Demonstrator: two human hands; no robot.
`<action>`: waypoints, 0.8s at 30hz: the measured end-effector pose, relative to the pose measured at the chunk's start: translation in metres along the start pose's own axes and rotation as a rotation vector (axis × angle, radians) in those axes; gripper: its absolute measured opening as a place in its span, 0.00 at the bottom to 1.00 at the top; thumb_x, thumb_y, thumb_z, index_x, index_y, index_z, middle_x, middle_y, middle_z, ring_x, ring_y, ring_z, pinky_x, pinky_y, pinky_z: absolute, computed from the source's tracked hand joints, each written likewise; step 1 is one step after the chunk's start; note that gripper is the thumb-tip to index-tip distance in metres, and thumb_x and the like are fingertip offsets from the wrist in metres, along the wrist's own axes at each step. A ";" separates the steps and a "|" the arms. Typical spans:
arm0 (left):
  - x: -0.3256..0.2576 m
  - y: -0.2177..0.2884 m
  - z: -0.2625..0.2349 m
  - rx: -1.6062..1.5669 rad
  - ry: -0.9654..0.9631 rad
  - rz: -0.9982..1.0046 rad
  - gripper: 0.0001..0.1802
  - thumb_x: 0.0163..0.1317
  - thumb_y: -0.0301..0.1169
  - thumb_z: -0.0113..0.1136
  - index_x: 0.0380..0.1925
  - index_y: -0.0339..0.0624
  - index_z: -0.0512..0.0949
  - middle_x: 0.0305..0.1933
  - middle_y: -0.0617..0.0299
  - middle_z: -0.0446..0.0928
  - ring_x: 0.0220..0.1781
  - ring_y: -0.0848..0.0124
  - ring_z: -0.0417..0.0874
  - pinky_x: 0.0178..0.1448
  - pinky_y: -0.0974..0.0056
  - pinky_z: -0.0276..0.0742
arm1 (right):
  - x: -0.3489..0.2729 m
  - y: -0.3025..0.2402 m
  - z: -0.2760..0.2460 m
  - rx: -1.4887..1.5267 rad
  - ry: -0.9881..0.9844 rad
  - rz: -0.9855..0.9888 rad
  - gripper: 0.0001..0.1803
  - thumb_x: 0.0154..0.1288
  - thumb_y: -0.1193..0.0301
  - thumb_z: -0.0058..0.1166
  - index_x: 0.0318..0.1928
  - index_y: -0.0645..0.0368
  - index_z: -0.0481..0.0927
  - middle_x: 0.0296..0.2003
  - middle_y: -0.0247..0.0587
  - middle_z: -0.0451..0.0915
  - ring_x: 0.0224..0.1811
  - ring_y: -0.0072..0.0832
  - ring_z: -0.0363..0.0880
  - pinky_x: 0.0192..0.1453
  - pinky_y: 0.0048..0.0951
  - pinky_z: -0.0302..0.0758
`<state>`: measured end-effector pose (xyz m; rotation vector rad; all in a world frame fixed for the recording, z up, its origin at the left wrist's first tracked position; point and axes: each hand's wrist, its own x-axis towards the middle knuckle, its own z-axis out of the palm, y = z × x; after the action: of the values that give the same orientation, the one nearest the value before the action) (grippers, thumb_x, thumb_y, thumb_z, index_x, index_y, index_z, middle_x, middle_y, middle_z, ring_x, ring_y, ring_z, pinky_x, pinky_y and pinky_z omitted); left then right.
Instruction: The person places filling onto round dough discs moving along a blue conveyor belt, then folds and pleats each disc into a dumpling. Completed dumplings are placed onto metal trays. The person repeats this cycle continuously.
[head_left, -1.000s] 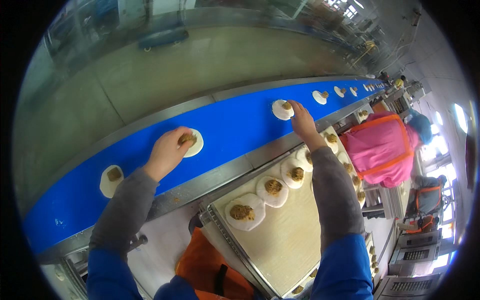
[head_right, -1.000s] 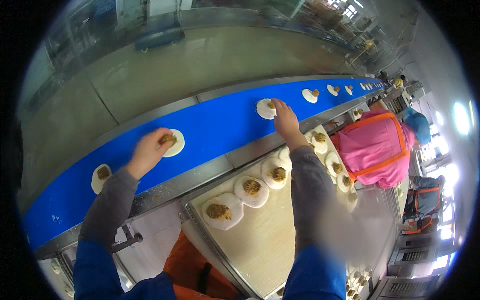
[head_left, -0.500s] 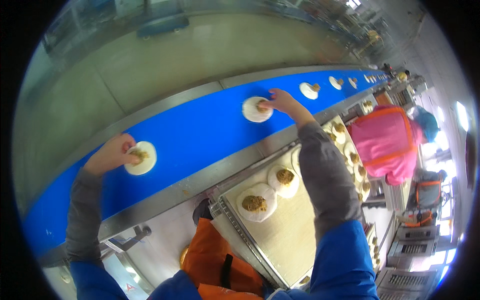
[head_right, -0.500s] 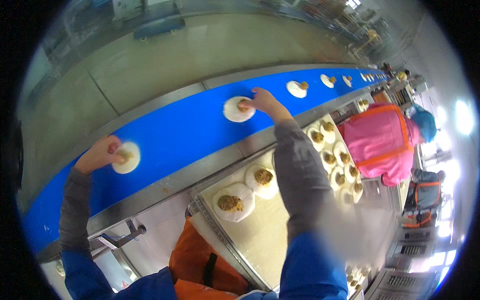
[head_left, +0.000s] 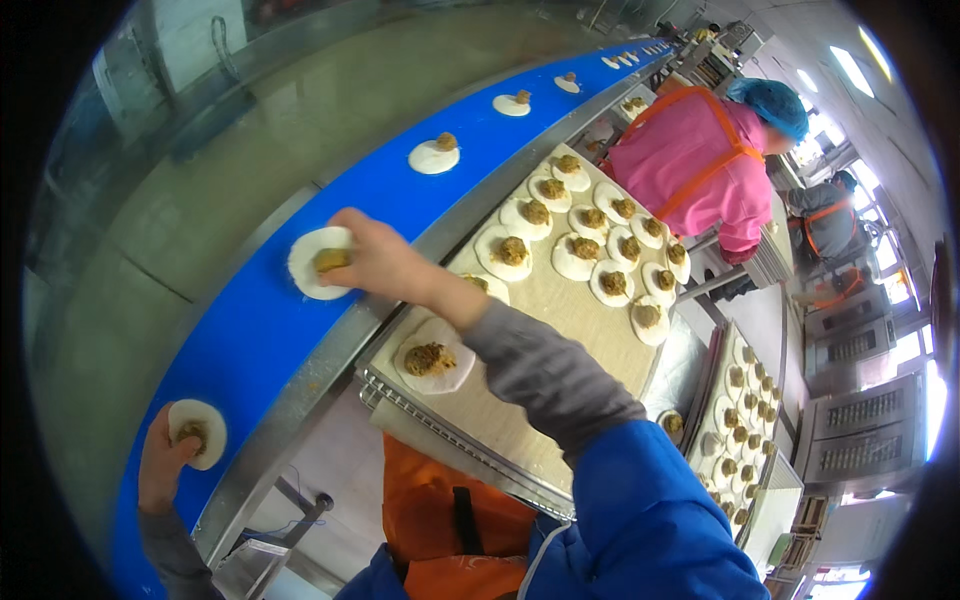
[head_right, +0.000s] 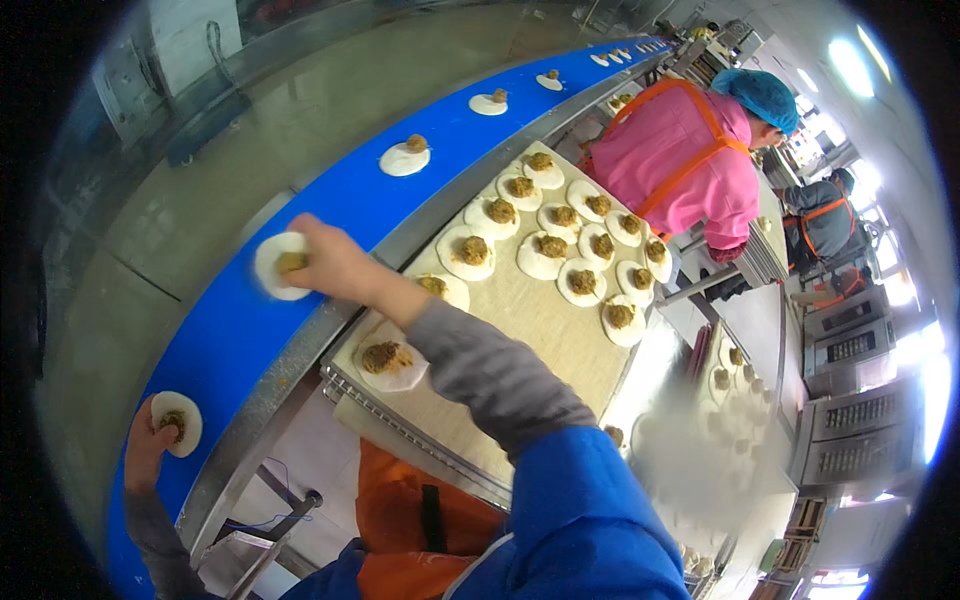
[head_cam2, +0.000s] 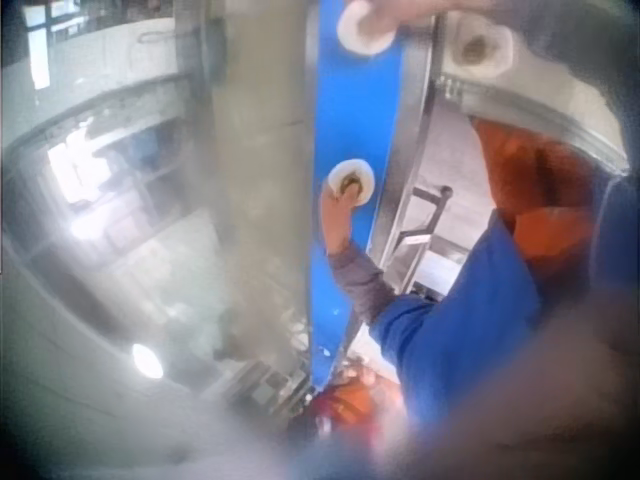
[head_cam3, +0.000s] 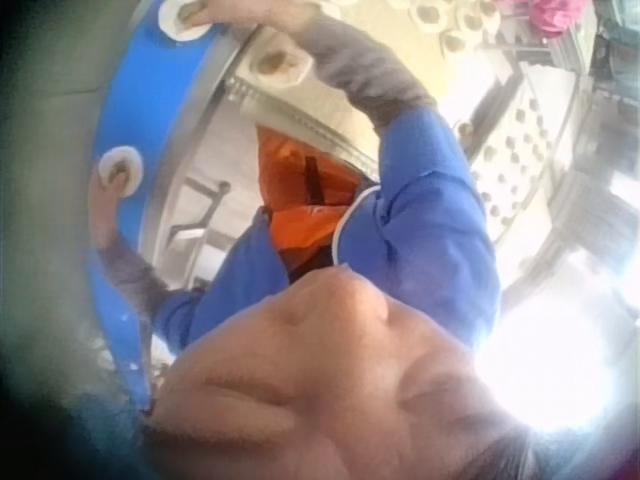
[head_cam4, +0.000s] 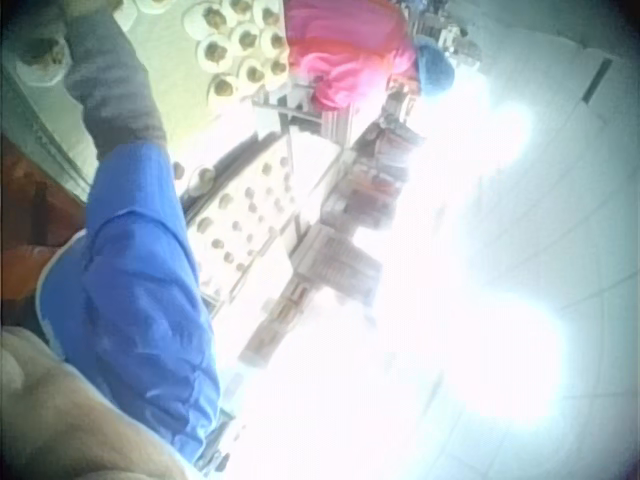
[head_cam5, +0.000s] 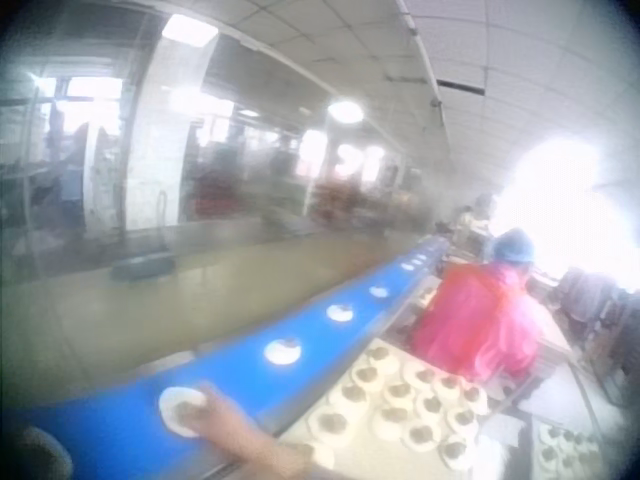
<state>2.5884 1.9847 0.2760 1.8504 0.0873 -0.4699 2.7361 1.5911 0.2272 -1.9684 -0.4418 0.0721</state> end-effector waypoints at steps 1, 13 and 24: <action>-0.003 0.007 0.019 -0.083 -0.028 0.024 0.22 0.52 0.24 0.57 0.50 0.37 0.75 0.45 0.62 0.78 0.45 0.73 0.80 0.51 0.67 0.76 | -0.028 -0.009 -0.018 0.176 0.023 -0.073 0.33 0.52 0.65 0.74 0.57 0.60 0.73 0.46 0.47 0.82 0.49 0.38 0.83 0.54 0.36 0.80; 0.066 0.094 0.282 -0.136 -0.732 0.232 0.29 0.63 0.25 0.65 0.64 0.37 0.68 0.53 0.58 0.78 0.54 0.73 0.81 0.55 0.66 0.80 | -0.197 0.064 -0.177 0.127 0.339 0.509 0.28 0.66 0.64 0.64 0.60 0.67 0.71 0.48 0.46 0.82 0.52 0.35 0.82 0.54 0.35 0.77; 0.136 0.102 0.393 0.774 -0.361 0.827 0.19 0.61 0.34 0.64 0.52 0.40 0.81 0.50 0.56 0.80 0.59 0.59 0.75 0.64 0.54 0.69 | -0.179 0.055 -0.171 -0.827 0.137 0.474 0.27 0.59 0.58 0.65 0.53 0.63 0.77 0.42 0.56 0.83 0.47 0.51 0.82 0.50 0.46 0.77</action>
<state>2.6351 1.5625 0.2193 2.2746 -1.2059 -0.2403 2.6273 1.3623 0.2255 -2.8384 0.1347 0.0573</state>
